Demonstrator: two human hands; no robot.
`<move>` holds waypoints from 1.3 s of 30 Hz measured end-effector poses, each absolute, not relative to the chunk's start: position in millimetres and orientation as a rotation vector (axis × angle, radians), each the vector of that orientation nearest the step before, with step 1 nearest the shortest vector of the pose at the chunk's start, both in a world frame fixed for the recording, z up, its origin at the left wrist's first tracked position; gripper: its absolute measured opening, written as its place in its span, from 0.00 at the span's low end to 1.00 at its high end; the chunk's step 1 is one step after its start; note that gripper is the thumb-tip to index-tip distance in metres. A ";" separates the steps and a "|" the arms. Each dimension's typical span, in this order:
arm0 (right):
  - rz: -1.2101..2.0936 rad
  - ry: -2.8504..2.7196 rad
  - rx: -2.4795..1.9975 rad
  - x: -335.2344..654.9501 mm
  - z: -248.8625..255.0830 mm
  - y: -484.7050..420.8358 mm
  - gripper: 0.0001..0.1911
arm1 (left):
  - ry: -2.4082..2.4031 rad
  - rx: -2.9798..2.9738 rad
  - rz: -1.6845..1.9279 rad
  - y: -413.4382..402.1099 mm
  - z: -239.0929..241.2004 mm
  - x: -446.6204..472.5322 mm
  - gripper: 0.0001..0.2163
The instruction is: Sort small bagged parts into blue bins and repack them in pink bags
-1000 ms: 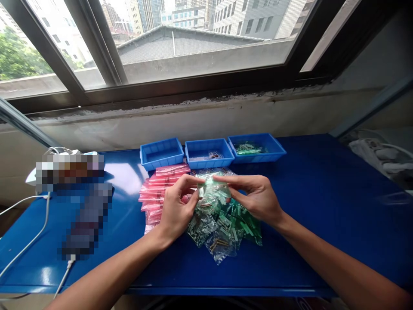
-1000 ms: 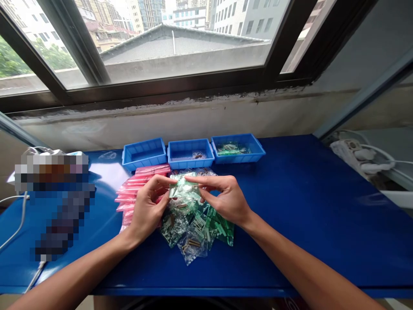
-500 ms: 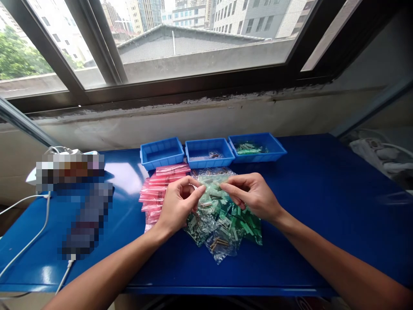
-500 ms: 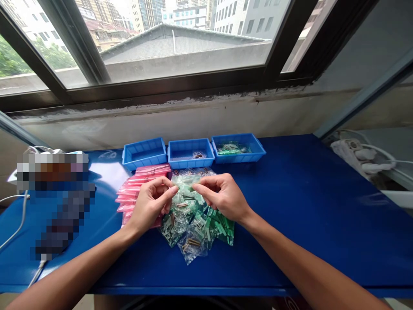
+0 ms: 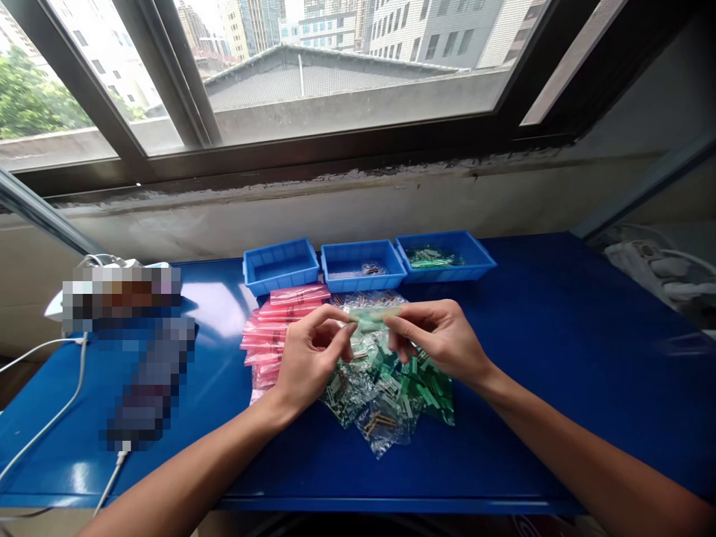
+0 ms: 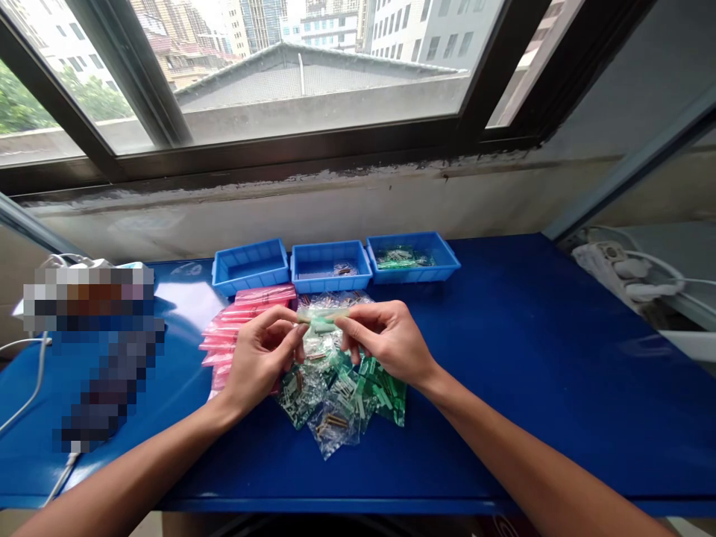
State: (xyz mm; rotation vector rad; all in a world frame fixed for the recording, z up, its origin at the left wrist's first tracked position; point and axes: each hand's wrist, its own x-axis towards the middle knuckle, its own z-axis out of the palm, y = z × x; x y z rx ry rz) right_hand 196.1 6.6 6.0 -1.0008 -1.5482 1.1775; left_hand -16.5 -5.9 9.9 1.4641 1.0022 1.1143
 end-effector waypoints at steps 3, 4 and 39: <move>1.074 -1.520 -0.998 196.1 4.8 6.6 0.09 | 1.026 1.552 1.188 -5.8 5.2 -17.7 0.06; 1.042 -1.518 -1.010 196.2 4.6 6.7 0.11 | 1.037 1.573 1.200 -5.8 4.3 -18.1 0.06; 0.981 -2.250 -1.438 246.4 29.8 27.7 0.20 | 1.024 1.585 0.899 -5.7 11.6 -17.0 0.14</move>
